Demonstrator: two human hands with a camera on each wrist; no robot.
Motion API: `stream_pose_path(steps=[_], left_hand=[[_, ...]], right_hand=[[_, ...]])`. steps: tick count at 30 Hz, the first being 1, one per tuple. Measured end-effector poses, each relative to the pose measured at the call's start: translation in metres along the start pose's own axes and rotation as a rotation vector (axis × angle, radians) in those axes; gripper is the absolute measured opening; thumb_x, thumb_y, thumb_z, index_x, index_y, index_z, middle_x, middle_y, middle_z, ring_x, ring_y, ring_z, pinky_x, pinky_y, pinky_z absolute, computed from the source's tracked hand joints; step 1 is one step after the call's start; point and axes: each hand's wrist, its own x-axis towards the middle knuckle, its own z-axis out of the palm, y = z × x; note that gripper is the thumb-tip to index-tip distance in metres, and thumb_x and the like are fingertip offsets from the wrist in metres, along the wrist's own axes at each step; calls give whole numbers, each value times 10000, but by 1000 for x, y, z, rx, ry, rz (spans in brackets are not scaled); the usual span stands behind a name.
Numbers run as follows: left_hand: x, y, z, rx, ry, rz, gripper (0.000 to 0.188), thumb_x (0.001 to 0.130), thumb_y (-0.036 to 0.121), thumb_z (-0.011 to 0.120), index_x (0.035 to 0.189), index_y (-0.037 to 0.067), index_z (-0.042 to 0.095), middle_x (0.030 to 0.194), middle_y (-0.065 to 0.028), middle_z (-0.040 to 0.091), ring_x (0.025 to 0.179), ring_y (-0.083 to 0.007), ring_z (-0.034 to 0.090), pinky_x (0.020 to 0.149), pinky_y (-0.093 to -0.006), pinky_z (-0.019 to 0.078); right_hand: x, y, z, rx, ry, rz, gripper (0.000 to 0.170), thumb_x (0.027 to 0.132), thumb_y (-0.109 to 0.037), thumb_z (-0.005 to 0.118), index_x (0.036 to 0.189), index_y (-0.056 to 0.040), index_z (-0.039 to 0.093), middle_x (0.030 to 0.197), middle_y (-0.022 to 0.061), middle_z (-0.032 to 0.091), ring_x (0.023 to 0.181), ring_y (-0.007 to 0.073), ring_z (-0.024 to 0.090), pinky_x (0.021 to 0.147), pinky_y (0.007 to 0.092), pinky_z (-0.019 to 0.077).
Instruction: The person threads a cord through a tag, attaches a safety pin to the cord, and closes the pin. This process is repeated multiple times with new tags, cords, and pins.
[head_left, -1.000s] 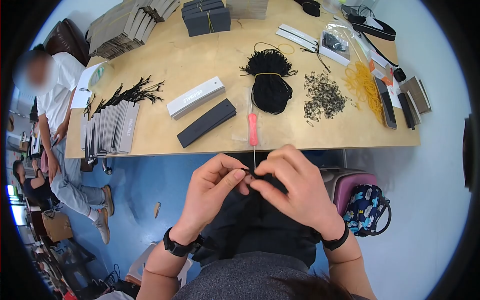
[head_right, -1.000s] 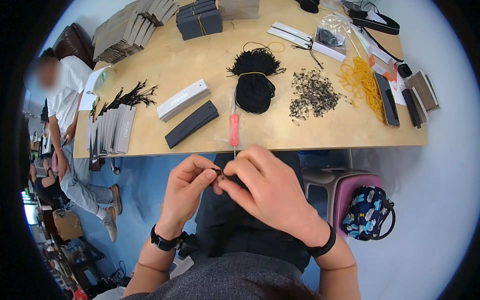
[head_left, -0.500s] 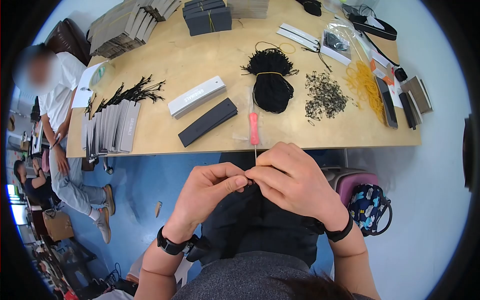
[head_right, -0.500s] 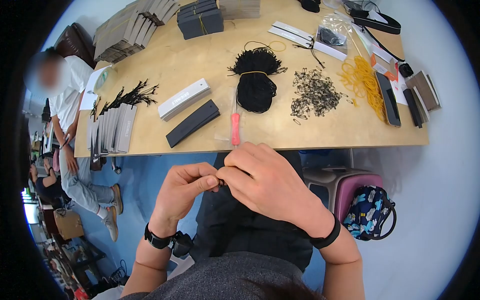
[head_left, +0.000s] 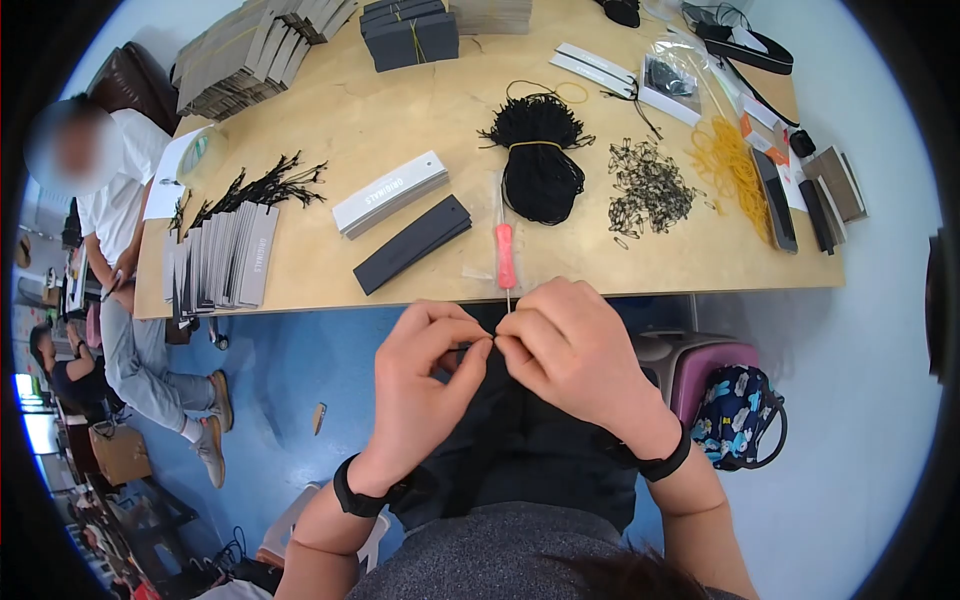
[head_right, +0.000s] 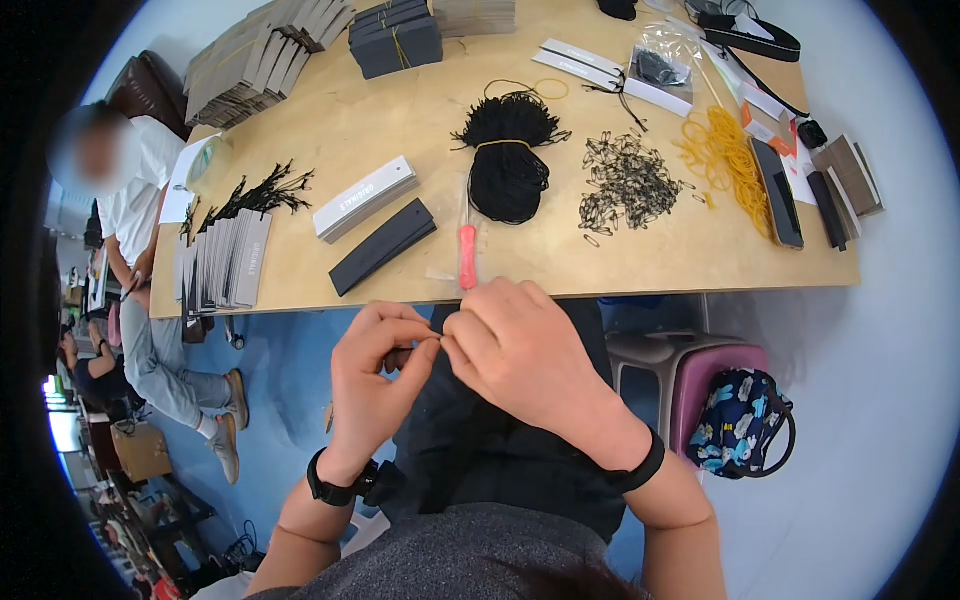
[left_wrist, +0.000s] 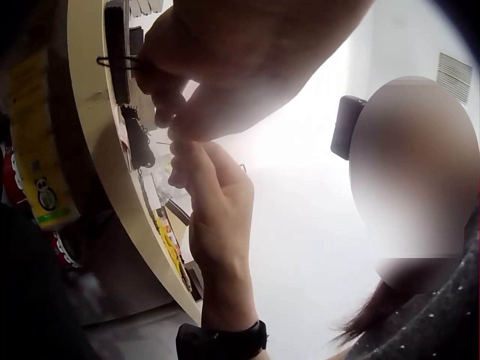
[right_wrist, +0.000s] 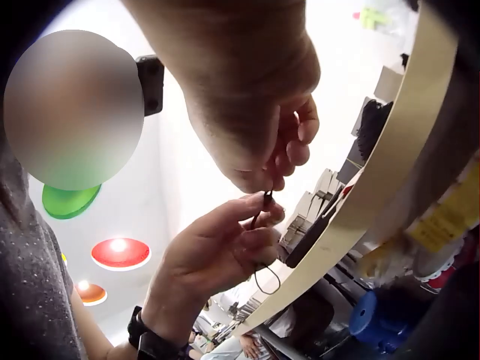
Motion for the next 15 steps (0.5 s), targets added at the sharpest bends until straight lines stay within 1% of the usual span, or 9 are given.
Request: stream_pose_path(steps=[1,2,3,4,5,8,9,11,15], left_hand=[[1,-8,2,-190,2,-93,36,898,-21,683,929,-37,688,948,-21,632,794,-62,573,686,-211,443],[2,-12,2,-379,4,-186,35,909,-14,677,939,-31,686,956,-14,611,804,-60,568,687,-206,433],[2,-13,1,-379,3,-186,35,909,-14,677,939,-31,686,956,-14,611,804,-60,568,687,-206,433],[3,-14,0,-454,-24,-225,42,918,-7,681,954,-25,692,963,-11,597,821,-59,574,710,-210,445],[3,-14,-1,-527,-51,-264,49,926,0,685,970,-20,697,970,-8,584,838,-57,580,734,-215,456],[4,-12,-1,-637,-82,-300,53,937,5,680,977,-22,702,949,-1,578,840,-54,565,761,-211,447],[4,-12,-1,-636,-82,-299,53,937,5,680,977,-22,702,949,-1,578,840,-54,565,761,-211,447],[2,-15,-2,-721,-73,-361,61,939,10,682,986,-18,708,948,-1,583,840,-56,567,761,-212,450],[-2,-17,1,-743,-64,-353,84,935,21,693,1006,-15,719,952,-3,593,843,-59,571,766,-211,453]], right_hand=[[-1,-1,0,6,68,48,183,724,-47,748,864,-52,631,852,63,547,784,256,581,686,357,465],[-2,-3,-2,6,68,49,183,724,-47,748,864,-52,631,852,63,547,784,256,581,686,357,465],[-3,-6,-5,45,108,74,198,729,-43,759,885,-51,638,869,64,558,790,257,585,684,356,468],[-3,-9,-7,84,150,99,212,735,-40,770,906,-51,645,885,65,569,796,257,589,681,356,470],[-4,-11,-6,85,152,102,212,735,-40,770,906,-51,645,885,65,569,796,257,589,681,356,470],[-4,-13,-4,82,127,56,245,726,-37,783,930,-51,648,888,64,567,792,253,587,681,356,475],[-5,-11,-1,78,138,76,239,724,-36,786,918,-51,646,879,64,562,782,250,585,678,357,474],[-5,-10,2,75,150,93,234,721,-36,789,905,-51,644,870,64,557,771,247,582,674,358,472],[-6,-12,10,65,197,123,203,721,-23,776,858,-52,629,832,64,539,740,249,572,644,354,465]])
